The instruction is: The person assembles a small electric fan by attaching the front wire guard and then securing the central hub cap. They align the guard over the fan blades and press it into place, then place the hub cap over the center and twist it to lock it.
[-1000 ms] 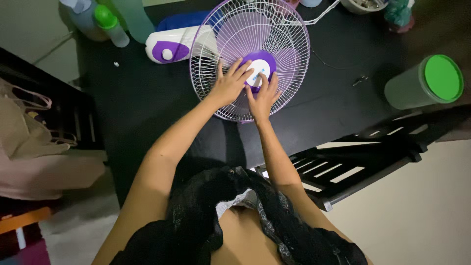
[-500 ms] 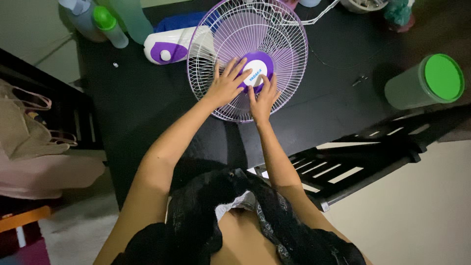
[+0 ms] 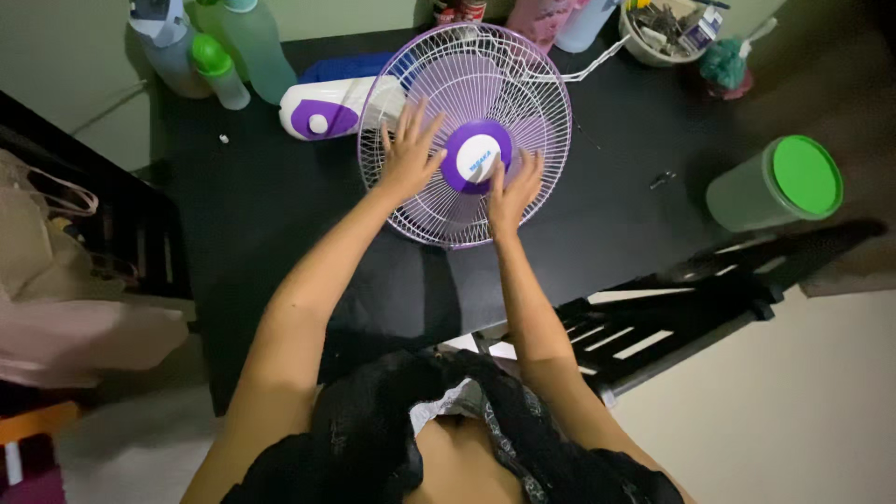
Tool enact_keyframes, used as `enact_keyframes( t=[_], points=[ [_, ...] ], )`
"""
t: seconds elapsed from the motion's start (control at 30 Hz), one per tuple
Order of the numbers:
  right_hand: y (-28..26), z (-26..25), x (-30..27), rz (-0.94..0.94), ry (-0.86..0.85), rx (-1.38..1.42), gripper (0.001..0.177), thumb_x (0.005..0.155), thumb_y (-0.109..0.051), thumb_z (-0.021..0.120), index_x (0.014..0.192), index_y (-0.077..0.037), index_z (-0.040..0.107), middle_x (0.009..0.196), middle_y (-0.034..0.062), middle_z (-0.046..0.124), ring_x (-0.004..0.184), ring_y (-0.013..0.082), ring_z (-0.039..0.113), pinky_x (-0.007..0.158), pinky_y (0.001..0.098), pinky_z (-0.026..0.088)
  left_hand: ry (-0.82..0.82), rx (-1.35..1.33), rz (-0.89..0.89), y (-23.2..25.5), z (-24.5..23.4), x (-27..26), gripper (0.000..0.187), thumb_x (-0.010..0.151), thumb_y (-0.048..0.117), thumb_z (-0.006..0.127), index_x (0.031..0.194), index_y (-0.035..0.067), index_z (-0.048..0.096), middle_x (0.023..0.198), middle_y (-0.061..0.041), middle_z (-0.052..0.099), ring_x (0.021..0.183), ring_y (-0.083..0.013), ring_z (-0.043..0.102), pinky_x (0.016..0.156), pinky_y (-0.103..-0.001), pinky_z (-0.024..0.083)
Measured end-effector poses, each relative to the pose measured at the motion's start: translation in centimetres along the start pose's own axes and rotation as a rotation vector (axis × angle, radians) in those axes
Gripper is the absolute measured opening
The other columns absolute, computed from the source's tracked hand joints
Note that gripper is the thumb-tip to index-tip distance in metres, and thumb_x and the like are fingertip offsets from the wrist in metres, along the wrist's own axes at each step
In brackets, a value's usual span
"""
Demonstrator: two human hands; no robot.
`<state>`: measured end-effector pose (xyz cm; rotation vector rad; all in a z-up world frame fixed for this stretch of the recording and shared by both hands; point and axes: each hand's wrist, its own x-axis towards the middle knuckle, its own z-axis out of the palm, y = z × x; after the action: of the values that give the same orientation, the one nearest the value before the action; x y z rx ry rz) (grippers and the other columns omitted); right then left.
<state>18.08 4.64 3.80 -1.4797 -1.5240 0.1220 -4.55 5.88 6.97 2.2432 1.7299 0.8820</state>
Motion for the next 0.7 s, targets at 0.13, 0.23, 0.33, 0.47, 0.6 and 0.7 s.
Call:
enact_keyframes(
  t=[0.13,0.23,0.33,0.47,0.6,0.7],
  points=[
    [0.4,-0.9,0.5,0.091,-0.056,-0.113,0.052,0.102,-0.039,0.062,0.143,-0.008,0.050,0.160,0.0242,0.035,0.150,0.0405,0.033,0.120,0.0602,0.024,0.002,-0.043,-0.017,-0.8,-1.6,-0.4,0.070,0.102,0.042,0.064,0.163,0.023,0.034,0.174,-0.008,0.013,0.160,-0.0360,0.006,0.120,-0.074,0.007],
    [-0.2,-1.3,0.0,0.151,-0.102,-0.145,0.049,0.101,-0.040,0.063,0.141,-0.013,0.053,0.159,0.0215,0.036,0.151,0.0400,0.032,0.117,0.0664,0.021,-0.031,-0.050,-0.005,-1.2,-2.5,-0.7,0.071,0.102,0.042,0.064,0.163,0.023,0.033,0.173,-0.008,0.015,0.159,-0.0361,0.007,0.119,-0.075,0.007],
    [-1.5,-1.8,-0.4,0.163,-0.134,-0.168,0.050,0.099,-0.041,0.066,0.141,-0.016,0.053,0.158,0.0218,0.035,0.150,0.0404,0.030,0.114,0.0713,0.018,-0.077,-0.035,0.008,-1.7,-3.5,-0.7,0.070,0.103,0.041,0.064,0.163,0.023,0.031,0.172,-0.012,0.013,0.156,-0.0385,0.005,0.115,-0.077,0.004],
    [-4.4,-2.4,-1.4,0.254,-0.255,-0.256,0.053,0.096,-0.044,0.065,0.142,-0.020,0.052,0.160,0.0178,0.035,0.152,0.0370,0.031,0.117,0.0718,0.017,-0.133,0.038,-0.071,-2.5,-5.1,-1.3,0.072,0.103,0.044,0.061,0.164,0.026,0.029,0.171,-0.009,0.016,0.159,-0.0352,0.005,0.119,-0.076,0.003],
    [-7.7,-3.0,-3.0,0.306,-0.375,-0.399,0.062,0.096,-0.046,0.066,0.150,-0.026,0.044,0.165,0.0187,0.021,0.152,0.0411,0.021,0.114,0.0758,0.008,-0.126,0.030,-0.176,-1.9,-5.9,-2.4,0.075,0.103,0.049,0.057,0.165,0.026,0.022,0.172,-0.009,0.012,0.158,-0.0347,0.003,0.119,-0.075,0.001],
    [-9.4,-3.1,-4.8,0.262,-0.404,-0.424,0.069,0.096,-0.047,0.065,0.156,-0.028,0.036,0.168,0.0155,0.016,0.153,0.0427,0.019,0.113,0.0779,0.008,-0.167,0.083,-0.167,-1.0,-5.4,-4.0,0.078,0.103,0.055,0.054,0.165,0.025,0.018,0.172,-0.010,0.011,0.158,-0.0356,0.001,0.119,-0.075,0.000]
  ],
)
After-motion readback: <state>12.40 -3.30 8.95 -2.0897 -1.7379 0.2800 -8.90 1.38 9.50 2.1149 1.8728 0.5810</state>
